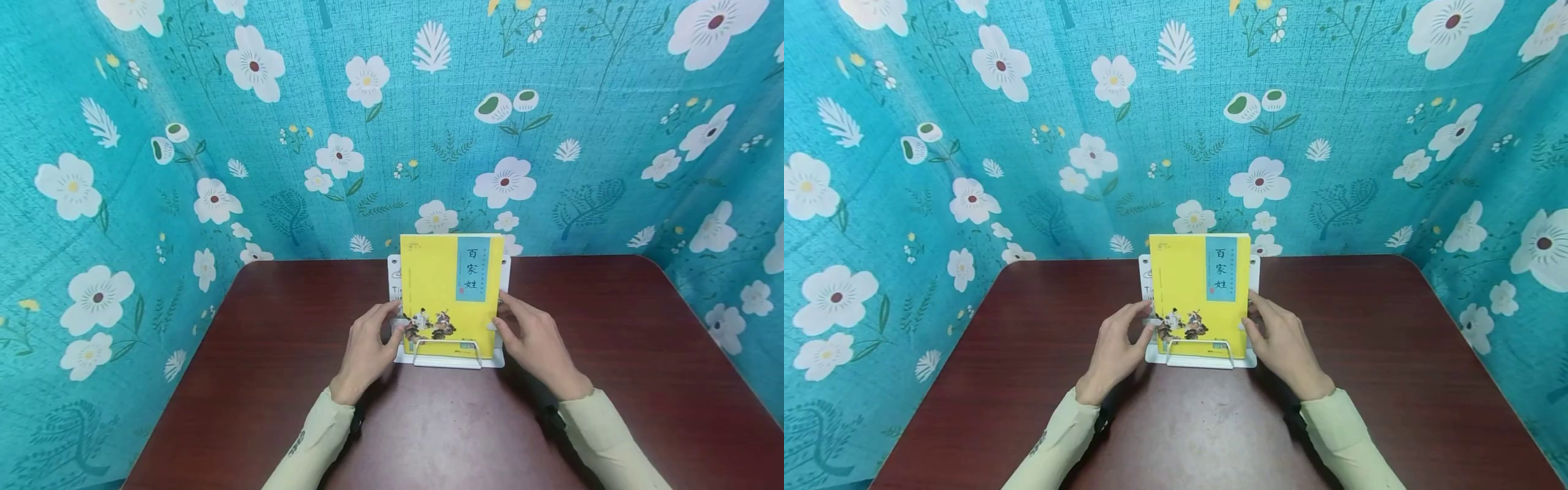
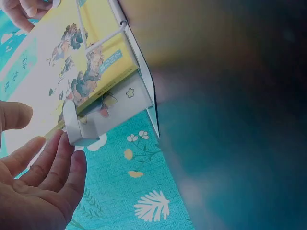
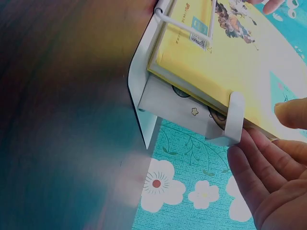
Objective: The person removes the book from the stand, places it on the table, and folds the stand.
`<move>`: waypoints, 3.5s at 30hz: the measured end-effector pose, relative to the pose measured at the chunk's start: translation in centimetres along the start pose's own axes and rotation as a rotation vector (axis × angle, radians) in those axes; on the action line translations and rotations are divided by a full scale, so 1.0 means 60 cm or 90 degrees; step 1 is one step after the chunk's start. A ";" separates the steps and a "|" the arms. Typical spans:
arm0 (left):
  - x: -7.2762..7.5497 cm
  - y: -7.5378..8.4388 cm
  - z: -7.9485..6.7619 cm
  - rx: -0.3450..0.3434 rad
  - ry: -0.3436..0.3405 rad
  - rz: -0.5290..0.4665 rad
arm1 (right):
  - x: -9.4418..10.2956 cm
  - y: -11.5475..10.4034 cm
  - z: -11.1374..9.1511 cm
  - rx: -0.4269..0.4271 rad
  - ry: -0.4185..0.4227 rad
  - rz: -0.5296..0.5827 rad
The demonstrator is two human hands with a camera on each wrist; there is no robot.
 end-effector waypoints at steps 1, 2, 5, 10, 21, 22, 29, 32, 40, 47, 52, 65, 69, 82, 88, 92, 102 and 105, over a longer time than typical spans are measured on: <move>-0.001 0.002 0.001 -0.001 -0.002 0.000 | -0.001 0.000 0.000 0.000 0.003 0.000; -0.001 0.004 0.003 -0.002 -0.004 0.001 | -0.001 0.000 0.000 -0.001 0.007 -0.002; 0.002 0.010 0.007 -0.004 0.000 -0.005 | -0.002 0.001 0.002 -0.008 0.017 -0.002; 0.007 0.012 0.013 0.013 0.015 -0.008 | -0.003 0.001 0.004 -0.029 0.034 0.013; 0.000 0.017 0.023 0.001 0.032 0.016 | -0.006 0.001 0.000 -0.082 0.051 0.033; 0.000 0.018 0.024 -0.001 0.035 0.015 | -0.006 0.001 -0.001 -0.084 0.057 0.033; -0.003 0.018 0.028 0.000 0.056 -0.001 | -0.002 0.006 -0.003 -0.104 0.073 0.058; -0.004 0.017 0.032 0.002 0.069 -0.003 | 0.001 0.010 -0.002 -0.127 0.076 0.072; -0.006 0.013 0.033 0.047 0.102 -0.014 | -0.005 0.023 -0.001 -0.199 0.055 0.109; -0.004 0.004 0.037 0.119 0.105 -0.031 | -0.017 0.028 -0.001 -0.239 0.059 0.104; -0.003 -0.007 0.035 0.142 0.098 -0.040 | -0.024 0.027 0.000 -0.240 0.067 0.112; -0.008 -0.001 0.036 0.114 0.119 -0.053 | -0.016 0.028 0.000 -0.242 0.101 0.109; -0.009 0.001 0.035 0.112 0.132 -0.060 | -0.016 0.028 -0.002 -0.239 0.102 0.108; -0.007 0.006 0.044 0.090 0.153 -0.064 | -0.006 0.026 0.007 -0.211 0.124 0.125; -0.003 0.008 0.044 0.079 0.160 -0.068 | -0.004 0.026 0.009 -0.207 0.131 0.133; 0.000 0.010 0.044 0.073 0.171 -0.075 | -0.002 0.025 0.011 -0.196 0.137 0.140; 0.000 0.014 0.049 0.073 0.185 -0.098 | 0.008 0.023 0.015 -0.188 0.148 0.146; 0.003 0.015 0.051 0.074 0.190 -0.108 | 0.010 0.021 0.018 -0.182 0.150 0.151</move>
Point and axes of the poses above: each hand's wrist, its own z-axis towards the middle knuckle, its own x-axis out of the back of the hand, y = z × x, the point moved 6 cm from there along z, towards the middle knuckle, and after that the axes turned 4 degrees about -z, right-handed, at the moved point
